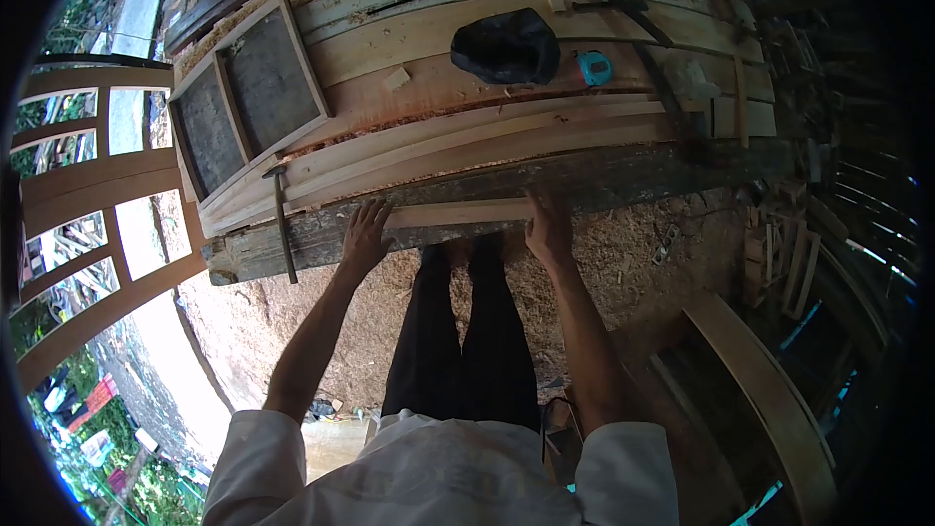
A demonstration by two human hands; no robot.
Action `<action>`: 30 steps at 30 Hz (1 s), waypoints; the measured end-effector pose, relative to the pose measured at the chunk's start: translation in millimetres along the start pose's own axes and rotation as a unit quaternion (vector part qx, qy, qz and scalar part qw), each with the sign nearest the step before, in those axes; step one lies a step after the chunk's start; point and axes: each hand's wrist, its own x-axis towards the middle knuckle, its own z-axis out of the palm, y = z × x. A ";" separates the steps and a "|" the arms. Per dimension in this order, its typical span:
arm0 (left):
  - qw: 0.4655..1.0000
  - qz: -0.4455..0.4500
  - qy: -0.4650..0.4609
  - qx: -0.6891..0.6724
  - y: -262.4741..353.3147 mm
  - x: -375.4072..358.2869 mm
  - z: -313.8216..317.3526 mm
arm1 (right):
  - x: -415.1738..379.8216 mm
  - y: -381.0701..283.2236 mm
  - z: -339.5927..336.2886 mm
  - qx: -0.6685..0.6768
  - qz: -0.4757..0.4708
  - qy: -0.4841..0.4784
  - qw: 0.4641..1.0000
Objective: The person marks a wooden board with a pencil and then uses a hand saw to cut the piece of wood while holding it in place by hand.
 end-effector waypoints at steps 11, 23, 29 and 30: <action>0.997 0.057 -0.042 -0.011 -26.6 15.5 28.0 | 17.7 16.1 19.6 -0.031 -0.090 -0.186 0.978; 0.998 0.059 -0.036 -0.012 -25.6 16.6 27.1 | 24.0 26.9 19.7 0.080 0.076 -0.238 0.965; 0.965 -0.175 0.129 -0.147 -10.3 -9.0 25.5 | -1.7 36.7 29.4 0.317 0.372 -0.107 0.866; 0.903 -0.343 0.112 -0.232 -10.9 -13.7 30.3 | -0.5 36.0 21.0 0.315 0.374 -0.105 0.866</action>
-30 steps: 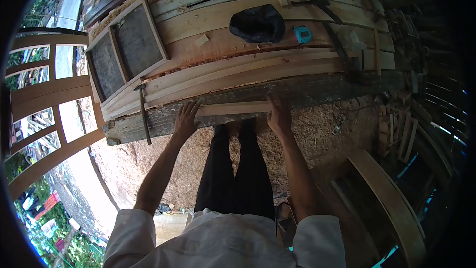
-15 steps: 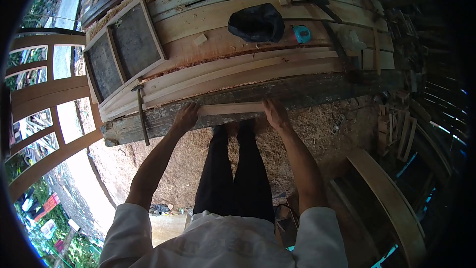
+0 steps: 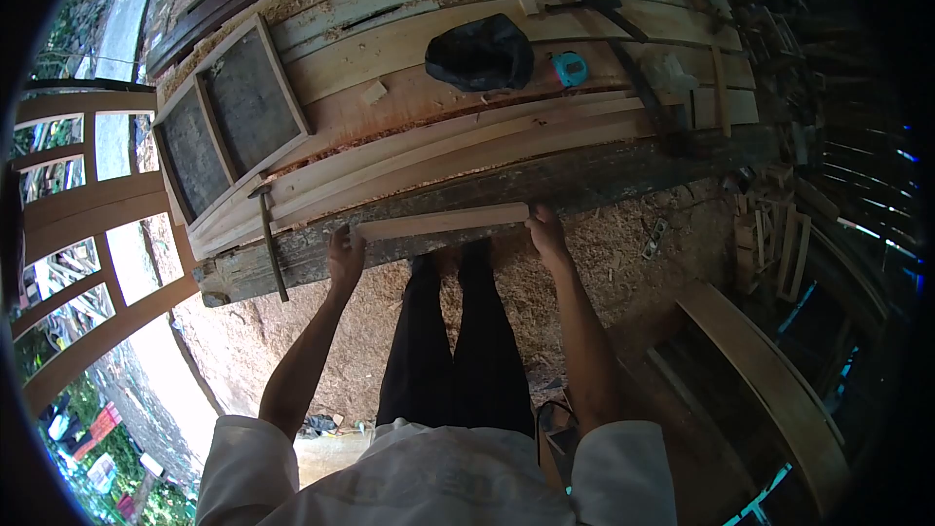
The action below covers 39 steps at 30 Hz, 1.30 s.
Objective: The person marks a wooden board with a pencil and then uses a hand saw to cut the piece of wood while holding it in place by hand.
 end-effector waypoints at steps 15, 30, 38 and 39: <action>0.972 -0.163 -0.050 -0.163 -0.7 3.2 7.6 | 9.3 7.4 14.3 -0.003 0.061 -0.006 0.998; 0.927 -0.158 -0.202 -0.272 6.5 10.6 1.3 | -1.2 -21.9 15.2 0.267 0.130 -0.007 0.955; 0.847 -0.145 -0.055 -0.509 50.7 -6.0 7.9 | 10.4 -7.5 -4.6 0.210 0.154 -0.059 0.964; 0.849 -0.128 -0.044 -0.510 65.6 -5.1 3.2 | 7.2 -11.7 -10.6 0.216 0.142 -0.060 0.964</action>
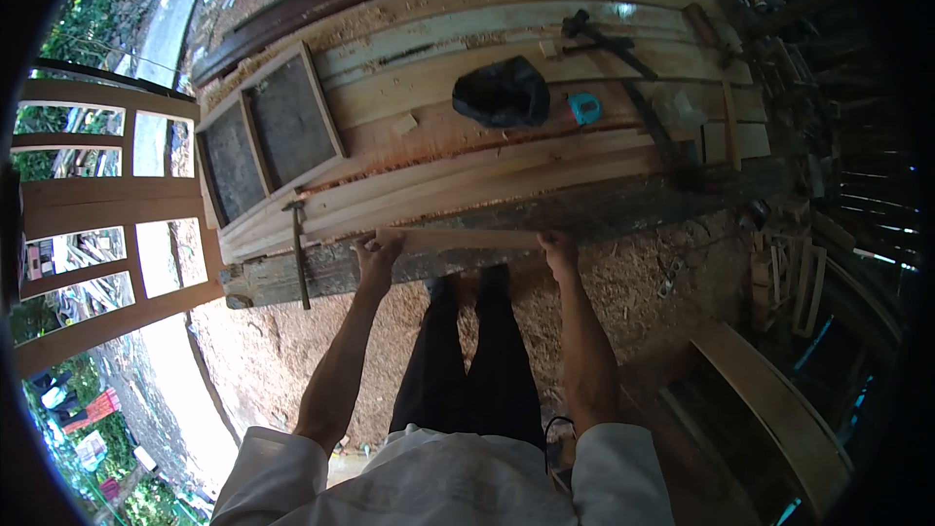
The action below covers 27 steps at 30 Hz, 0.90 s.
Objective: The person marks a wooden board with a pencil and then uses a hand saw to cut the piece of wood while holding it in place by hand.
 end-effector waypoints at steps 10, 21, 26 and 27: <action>0.895 0.208 -0.269 0.290 120.8 -63.0 122.8 | -137.5 -101.5 81.3 -0.305 -0.557 -0.161 0.755; 0.755 0.352 -0.358 0.422 137.7 -73.2 133.3 | -149.5 -103.0 91.6 -0.273 -0.577 -0.174 0.749; 0.767 0.347 -0.396 0.368 139.6 -58.6 132.0 | -152.6 -106.5 96.1 -0.271 -0.594 -0.131 0.746; 0.767 0.341 -0.398 0.369 145.6 -62.8 131.5 | -155.8 -112.3 96.2 -0.276 -0.583 -0.146 0.750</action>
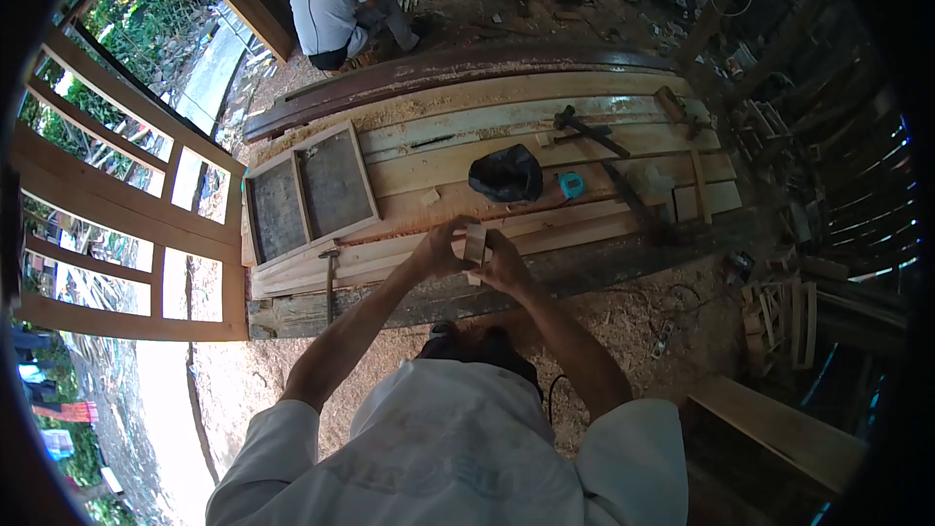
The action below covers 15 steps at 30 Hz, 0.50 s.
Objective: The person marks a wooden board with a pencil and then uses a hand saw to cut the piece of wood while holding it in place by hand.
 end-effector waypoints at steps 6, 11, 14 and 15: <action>0.997 -0.042 -0.068 -0.003 20.7 6.2 -6.2 | -10.0 -5.7 -1.9 -0.020 -0.006 0.002 1.000; 0.992 -0.043 -0.098 -0.063 8.7 -3.3 8.4 | -32.5 18.4 17.9 -0.026 0.011 0.061 0.998; 0.993 -0.018 -0.111 -0.046 22.9 -5.7 7.6 | -38.2 -9.2 7.2 -0.043 0.033 0.062 0.997; 0.992 -0.017 -0.115 -0.048 24.8 -5.3 7.7 | -38.4 -5.3 6.9 -0.044 0.036 0.064 0.996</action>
